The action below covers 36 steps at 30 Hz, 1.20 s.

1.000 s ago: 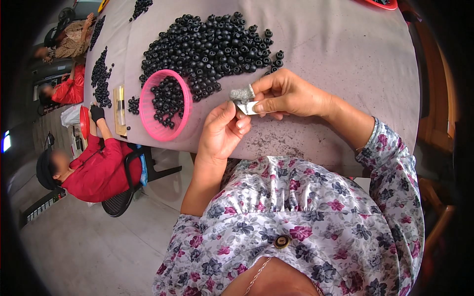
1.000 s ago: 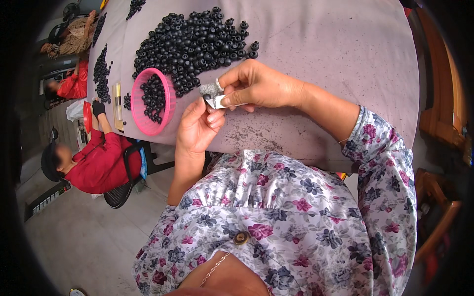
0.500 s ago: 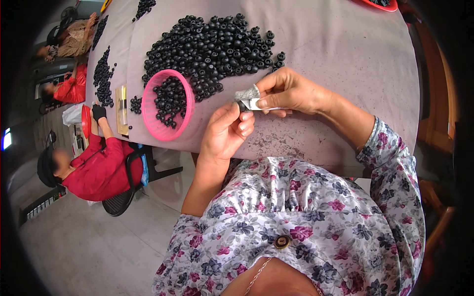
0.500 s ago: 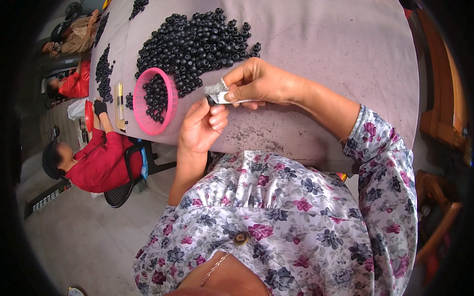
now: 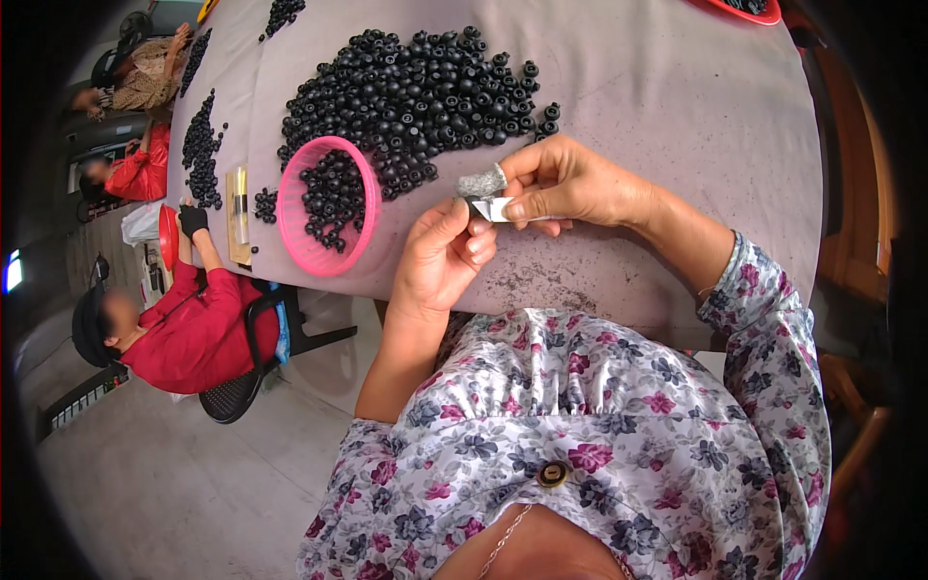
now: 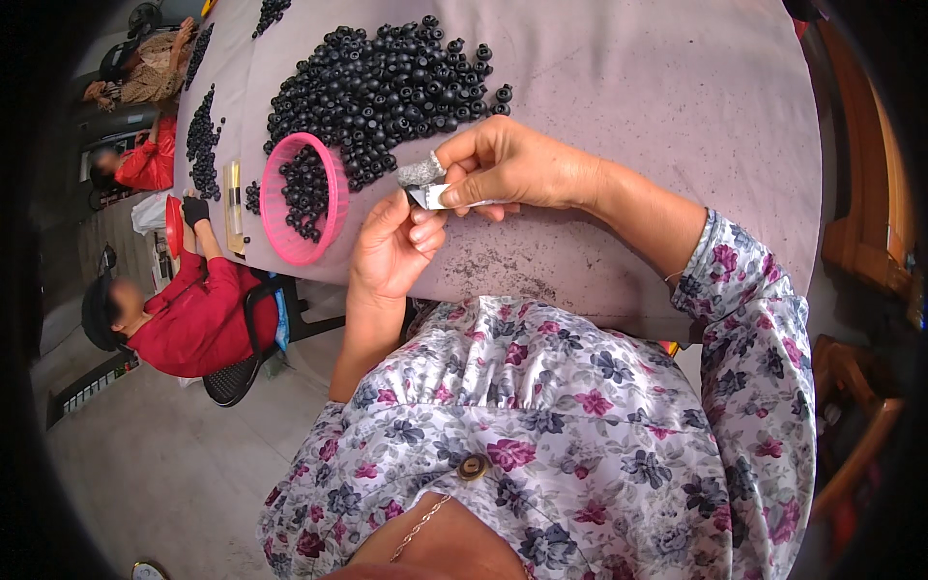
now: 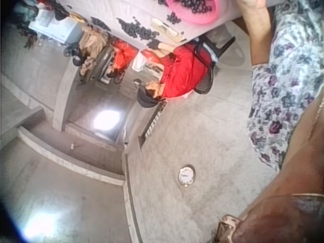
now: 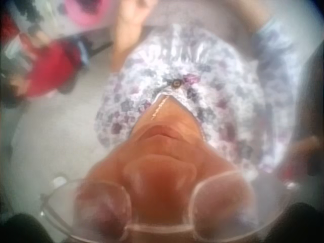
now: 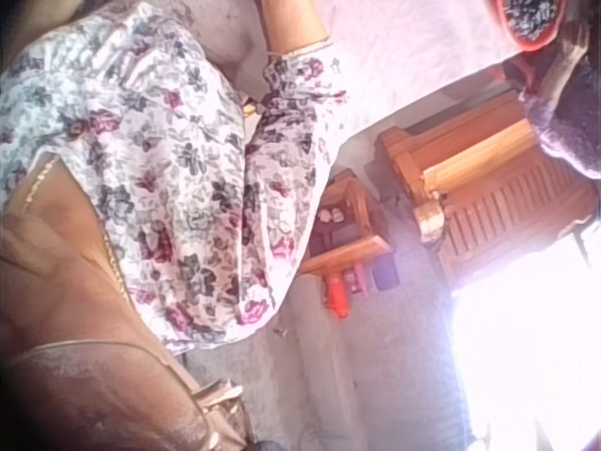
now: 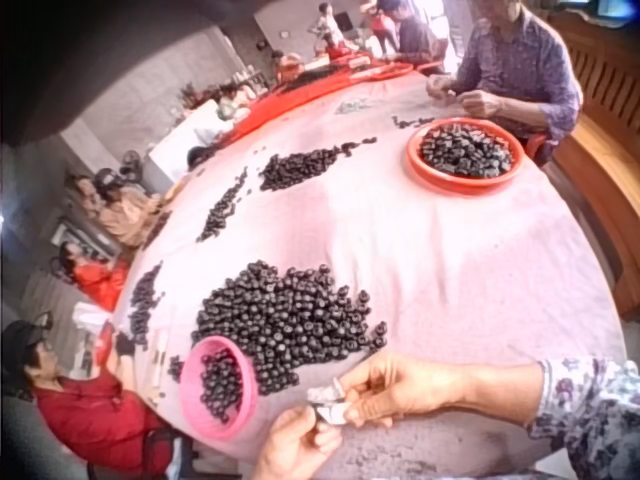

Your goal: The person sits at a table and manually polishes small black beads using a small abrasive pad. They pick up individual beads from a large pile on the table, rub them against the pad held in the other hand, and then place them back onto the pile.

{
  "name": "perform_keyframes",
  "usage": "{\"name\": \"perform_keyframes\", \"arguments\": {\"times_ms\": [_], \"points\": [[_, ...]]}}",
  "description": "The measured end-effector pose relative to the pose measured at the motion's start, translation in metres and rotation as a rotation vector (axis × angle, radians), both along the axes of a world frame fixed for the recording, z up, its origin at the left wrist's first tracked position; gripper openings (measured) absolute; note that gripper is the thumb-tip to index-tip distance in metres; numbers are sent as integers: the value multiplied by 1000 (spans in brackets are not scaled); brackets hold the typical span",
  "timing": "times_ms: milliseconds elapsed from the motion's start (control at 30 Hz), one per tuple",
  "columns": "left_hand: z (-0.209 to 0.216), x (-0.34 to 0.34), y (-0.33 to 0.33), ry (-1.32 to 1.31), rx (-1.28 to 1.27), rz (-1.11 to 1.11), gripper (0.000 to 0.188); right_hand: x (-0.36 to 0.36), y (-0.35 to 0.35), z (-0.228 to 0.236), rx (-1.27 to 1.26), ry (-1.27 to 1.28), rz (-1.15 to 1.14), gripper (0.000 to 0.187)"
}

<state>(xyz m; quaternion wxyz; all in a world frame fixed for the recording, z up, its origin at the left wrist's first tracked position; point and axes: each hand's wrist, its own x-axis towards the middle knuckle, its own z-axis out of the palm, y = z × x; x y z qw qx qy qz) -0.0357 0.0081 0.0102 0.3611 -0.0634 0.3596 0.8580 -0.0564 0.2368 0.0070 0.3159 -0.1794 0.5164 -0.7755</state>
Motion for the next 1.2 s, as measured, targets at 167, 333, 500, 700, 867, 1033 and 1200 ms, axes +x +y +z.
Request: {"name": "perform_keyframes", "arguments": {"times_ms": [167,333,500,700,867,1033,1200], "points": [[1,3,0,21,-23,6,21,-1,-1,0,27,-5,-16,14],[33,1,-10,568,-618,233,10,-1,-4,-9,47,42,-147,13],[46,-23,-66,795,-1119,440,10,8,-12,-2,276,405,-206,15],[42,-33,-113,847,-1517,318,12,10,-14,6,365,580,-233,20],[52,-30,-99,860,-1370,449,10,7,-12,-3,476,875,-391,28],[97,-17,-73,1070,-1185,645,25,9,-2,30,344,827,-641,32],[191,14,-69,1959,-1058,640,40,18,44,81,253,898,-847,49]]}}
